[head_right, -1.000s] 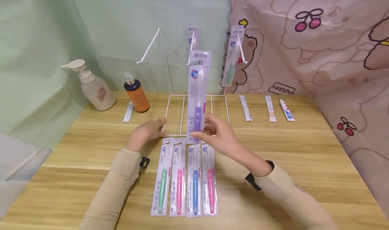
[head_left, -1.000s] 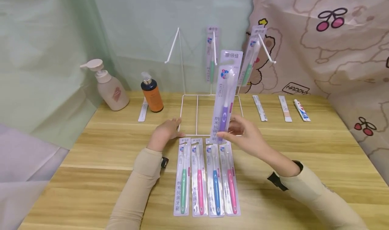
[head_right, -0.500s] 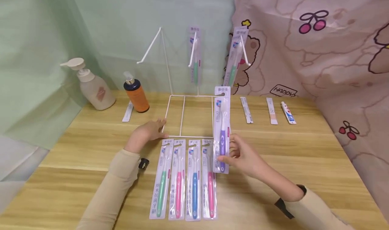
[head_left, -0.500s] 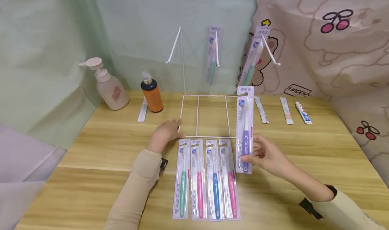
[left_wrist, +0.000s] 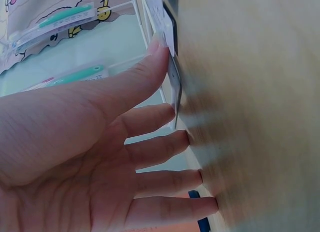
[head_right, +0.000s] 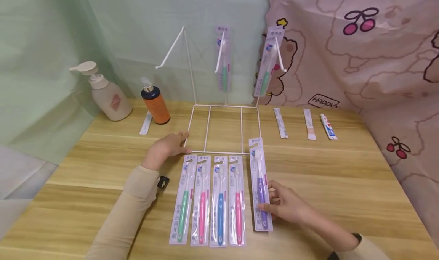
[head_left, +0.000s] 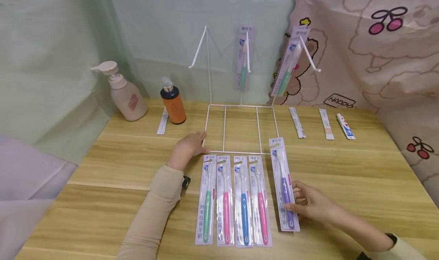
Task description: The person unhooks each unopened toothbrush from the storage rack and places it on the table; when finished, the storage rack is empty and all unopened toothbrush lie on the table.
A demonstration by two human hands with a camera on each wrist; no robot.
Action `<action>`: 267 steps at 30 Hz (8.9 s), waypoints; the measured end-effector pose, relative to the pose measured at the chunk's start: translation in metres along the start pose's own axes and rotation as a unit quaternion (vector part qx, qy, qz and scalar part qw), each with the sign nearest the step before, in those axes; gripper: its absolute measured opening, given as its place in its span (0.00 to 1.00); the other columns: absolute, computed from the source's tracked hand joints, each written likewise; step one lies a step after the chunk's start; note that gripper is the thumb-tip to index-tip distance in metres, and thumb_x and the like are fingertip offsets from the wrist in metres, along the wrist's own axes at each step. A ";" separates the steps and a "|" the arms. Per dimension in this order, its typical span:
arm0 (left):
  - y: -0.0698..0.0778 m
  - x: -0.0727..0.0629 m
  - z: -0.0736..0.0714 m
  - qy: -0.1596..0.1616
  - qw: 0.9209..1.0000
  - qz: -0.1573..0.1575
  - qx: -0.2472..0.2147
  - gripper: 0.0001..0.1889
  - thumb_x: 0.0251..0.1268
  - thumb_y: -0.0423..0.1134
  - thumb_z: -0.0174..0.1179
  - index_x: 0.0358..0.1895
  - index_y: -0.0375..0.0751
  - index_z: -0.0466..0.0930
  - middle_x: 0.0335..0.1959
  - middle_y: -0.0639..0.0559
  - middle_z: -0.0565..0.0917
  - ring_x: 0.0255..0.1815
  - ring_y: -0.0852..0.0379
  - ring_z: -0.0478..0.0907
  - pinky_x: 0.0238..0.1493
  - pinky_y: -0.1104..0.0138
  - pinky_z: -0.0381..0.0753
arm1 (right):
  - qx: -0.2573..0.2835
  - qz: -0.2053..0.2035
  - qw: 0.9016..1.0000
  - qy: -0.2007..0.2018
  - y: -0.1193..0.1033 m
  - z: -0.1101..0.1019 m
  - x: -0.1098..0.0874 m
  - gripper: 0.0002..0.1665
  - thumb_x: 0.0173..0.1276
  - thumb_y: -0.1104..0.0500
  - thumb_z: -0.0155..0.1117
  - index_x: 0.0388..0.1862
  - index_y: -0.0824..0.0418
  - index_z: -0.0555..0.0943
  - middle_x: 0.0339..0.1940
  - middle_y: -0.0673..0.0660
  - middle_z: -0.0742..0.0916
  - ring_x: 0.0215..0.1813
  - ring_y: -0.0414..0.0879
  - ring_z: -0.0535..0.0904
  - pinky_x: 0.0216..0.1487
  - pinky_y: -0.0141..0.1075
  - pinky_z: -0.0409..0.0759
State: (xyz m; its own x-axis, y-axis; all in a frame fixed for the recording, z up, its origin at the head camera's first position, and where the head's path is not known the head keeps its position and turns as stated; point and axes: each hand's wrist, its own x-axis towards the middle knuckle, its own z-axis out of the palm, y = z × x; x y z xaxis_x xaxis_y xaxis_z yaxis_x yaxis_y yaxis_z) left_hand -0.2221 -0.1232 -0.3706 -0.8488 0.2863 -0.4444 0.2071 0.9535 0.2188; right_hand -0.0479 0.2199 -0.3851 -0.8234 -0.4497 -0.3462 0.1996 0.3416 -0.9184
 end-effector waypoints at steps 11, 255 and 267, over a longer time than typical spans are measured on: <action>0.002 -0.001 0.000 -0.008 1.000 -0.007 0.001 0.41 0.65 0.51 0.55 0.74 0.38 0.45 0.74 0.36 0.48 0.72 0.37 0.49 0.69 0.48 0.56 | 0.025 0.026 0.998 -0.060 0.015 0.013 -0.008 0.22 0.63 0.58 0.64 0.47 0.71 0.67 0.35 0.61 0.85 0.32 0.49 0.82 0.27 0.40 0.83; 0.003 -0.004 0.000 -0.007 1.000 -0.017 -0.012 0.39 0.66 0.49 0.54 0.74 0.40 0.46 0.74 0.38 0.48 0.72 0.38 0.49 0.69 0.48 0.56 | -0.193 -0.116 0.967 0.122 -0.026 -0.022 -0.006 0.18 0.57 0.55 0.69 0.40 0.66 0.79 0.27 0.51 0.86 0.26 0.39 0.82 0.25 0.34 0.81; 0.004 -0.005 0.002 -0.002 1.000 -0.018 -0.019 0.40 0.66 0.50 0.55 0.74 0.40 0.45 0.74 0.38 0.47 0.72 0.37 0.48 0.69 0.48 0.55 | -0.110 0.032 0.991 0.070 0.003 -0.025 -0.021 0.29 0.58 0.49 0.68 0.44 0.73 0.75 0.31 0.58 0.86 0.30 0.49 0.83 0.28 0.36 0.84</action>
State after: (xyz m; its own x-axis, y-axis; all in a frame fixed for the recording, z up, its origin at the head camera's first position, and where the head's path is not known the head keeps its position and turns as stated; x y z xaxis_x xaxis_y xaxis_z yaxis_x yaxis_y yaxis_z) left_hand -0.2160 -0.1204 -0.3688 -0.8533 0.2519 -0.4565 0.1578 0.9593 0.2344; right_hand -0.0438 0.2512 -0.3755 -0.8819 -0.3075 -0.3574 0.1452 0.5440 -0.8264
